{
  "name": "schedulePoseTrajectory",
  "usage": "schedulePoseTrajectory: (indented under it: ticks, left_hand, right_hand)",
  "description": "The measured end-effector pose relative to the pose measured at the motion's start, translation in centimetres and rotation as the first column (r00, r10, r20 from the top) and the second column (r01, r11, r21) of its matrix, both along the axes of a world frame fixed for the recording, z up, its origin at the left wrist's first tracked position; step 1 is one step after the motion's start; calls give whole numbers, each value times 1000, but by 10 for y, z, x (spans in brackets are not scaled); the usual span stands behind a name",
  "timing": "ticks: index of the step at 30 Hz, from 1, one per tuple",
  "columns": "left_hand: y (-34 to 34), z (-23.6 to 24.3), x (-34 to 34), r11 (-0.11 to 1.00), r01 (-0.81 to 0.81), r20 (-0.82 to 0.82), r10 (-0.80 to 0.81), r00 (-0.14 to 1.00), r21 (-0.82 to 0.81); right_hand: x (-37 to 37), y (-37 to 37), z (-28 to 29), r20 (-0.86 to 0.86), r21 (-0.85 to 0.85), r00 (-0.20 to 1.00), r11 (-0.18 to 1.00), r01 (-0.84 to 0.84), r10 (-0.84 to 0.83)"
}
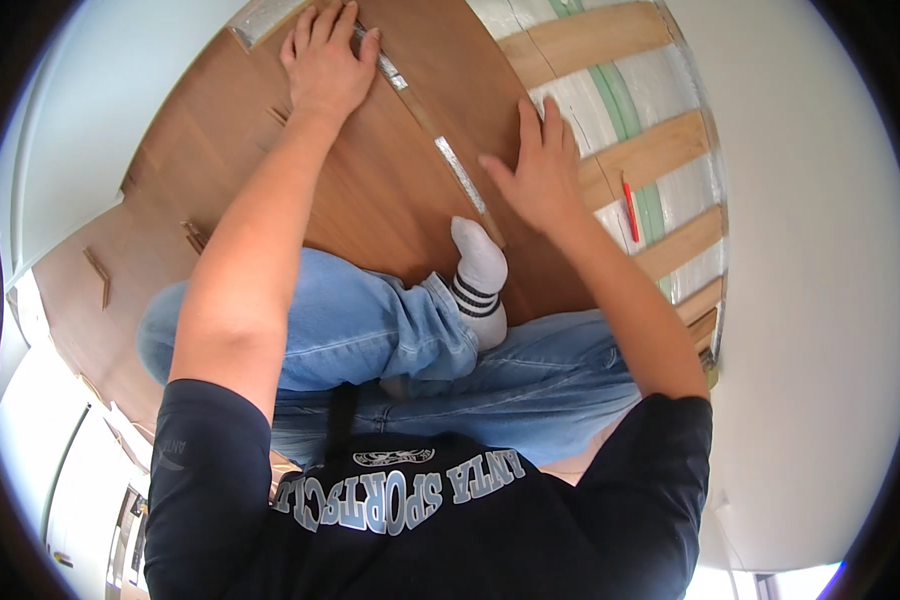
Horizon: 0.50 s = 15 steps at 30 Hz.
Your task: The person measures, cuts, and installs laminate wood flooring planks in a room, using a pencil and ruler for marking, a table saw for cutting, and a hammer to fit the pieces together.
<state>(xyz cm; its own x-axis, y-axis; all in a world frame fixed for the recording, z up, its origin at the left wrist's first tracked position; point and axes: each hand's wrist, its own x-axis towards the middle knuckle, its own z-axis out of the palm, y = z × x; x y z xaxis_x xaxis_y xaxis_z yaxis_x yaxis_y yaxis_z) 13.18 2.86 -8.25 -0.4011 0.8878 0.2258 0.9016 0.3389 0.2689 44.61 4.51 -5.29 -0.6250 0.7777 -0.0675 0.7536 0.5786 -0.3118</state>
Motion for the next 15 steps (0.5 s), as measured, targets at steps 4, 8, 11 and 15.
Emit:
schedulePoseTrajectory:
  ticks: [4,8,11,15]
  left_hand:
    - [-4,-2,2,999,-1,7,1,1000,38]
    - [-3,-7,-1,999,34,-4,-34,999,9]
    - [-3,-28,-10,1000,-4,-112,5,994,11]
    - [-1,-30,-6,1000,17,-68,-17,998,-11]
  right_hand:
    - [32,-58,24,111,-63,992,996,61,-53]
    - [43,-78,29,258,-179,945,951,253,-203]
    - [45,-83,27,260,-176,932,937,302,-251]
    - [51,-80,28,230,-162,939,942,295,-255]
